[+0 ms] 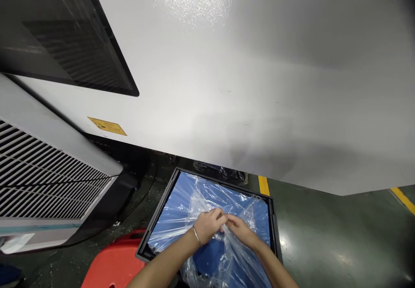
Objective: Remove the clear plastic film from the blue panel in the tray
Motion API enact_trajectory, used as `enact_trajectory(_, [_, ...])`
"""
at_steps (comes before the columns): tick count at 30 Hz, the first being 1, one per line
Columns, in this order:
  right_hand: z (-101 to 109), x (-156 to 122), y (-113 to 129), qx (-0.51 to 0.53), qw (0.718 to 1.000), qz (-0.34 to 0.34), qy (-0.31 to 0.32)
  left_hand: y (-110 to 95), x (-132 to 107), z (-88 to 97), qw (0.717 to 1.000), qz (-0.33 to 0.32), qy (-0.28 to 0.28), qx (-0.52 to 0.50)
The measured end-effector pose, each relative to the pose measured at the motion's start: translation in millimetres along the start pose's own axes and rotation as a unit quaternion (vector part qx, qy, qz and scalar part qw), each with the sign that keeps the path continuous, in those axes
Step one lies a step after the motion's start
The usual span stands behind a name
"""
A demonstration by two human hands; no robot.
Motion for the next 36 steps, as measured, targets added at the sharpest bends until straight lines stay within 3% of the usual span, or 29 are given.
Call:
enact_trajectory(3, [2.9, 3.7, 7.0, -0.069, 0.997, -0.001, 0.04, 2.6, -6.1, 3.1, 1.0, 0.019, -0.003, -0.006])
enact_trajectory(5, [4.2, 2.5, 16.1, -0.151, 0.988, 0.002, 0.027, 3.7, -9.7, 5.4, 0.999, 0.041, -0.009, -0.013])
enact_trajectory(9, [5.1, 0.0, 35.9, -0.309, 0.951, 0.005, 0.009, 2.4, -10.3, 10.2, 0.995, 0.091, -0.025, -0.041])
enact_trajectory(13, [8.5, 3.7, 43.9, -0.399, 0.917, 0.012, 0.009, 0.5, -10.2, 11.0, 0.99, 0.11, -0.054, -0.064])
enact_trajectory(21, [3.7, 10.6, 18.1, -0.413, 0.911, -0.013, -0.003, -15.2, -34.7, -15.4, 0.989, 0.077, -0.124, -0.031])
enact_trajectory(25, [-2.4, 10.5, -2.7, -0.398, 0.916, -0.04, -0.006, -29.0, -56.0, -16.3, 0.986, 0.09, -0.13, -0.044])
enact_trajectory(28, [0.1, 5.2, -13.0, -0.357, 0.931, -0.073, -0.031, -34.5, -91.5, -14.7, 0.984, 0.104, -0.073, -0.123])
enact_trajectory(32, [0.4, -5.4, -16.8, -0.269, 0.96, -0.079, 0.0, -32.6, -136.9, -23.8, 0.99, 0.04, 0.055, -0.123])
enact_trajectory(34, [-2.2, -8.3, -15.8, -0.257, 0.963, -0.072, 0.017, -24.8, -137.5, -17.0, 0.991, 0.03, 0.092, -0.093])
enact_trajectory(36, [-3.5, -7.4, -14.8, -0.265, 0.962, -0.064, 0.012, -13.4, -120.3, 10.2, 0.993, 0.048, 0.08, -0.072])
Point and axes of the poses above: each hand's wrist, its own x-axis towards the middle knuckle, its own z-axis out of the back of the hand, y = z × x, the point moved 1 cm from there along x, towards the middle knuckle, and after that the axes turned 6 degrees about z, right-handed, at the moved point
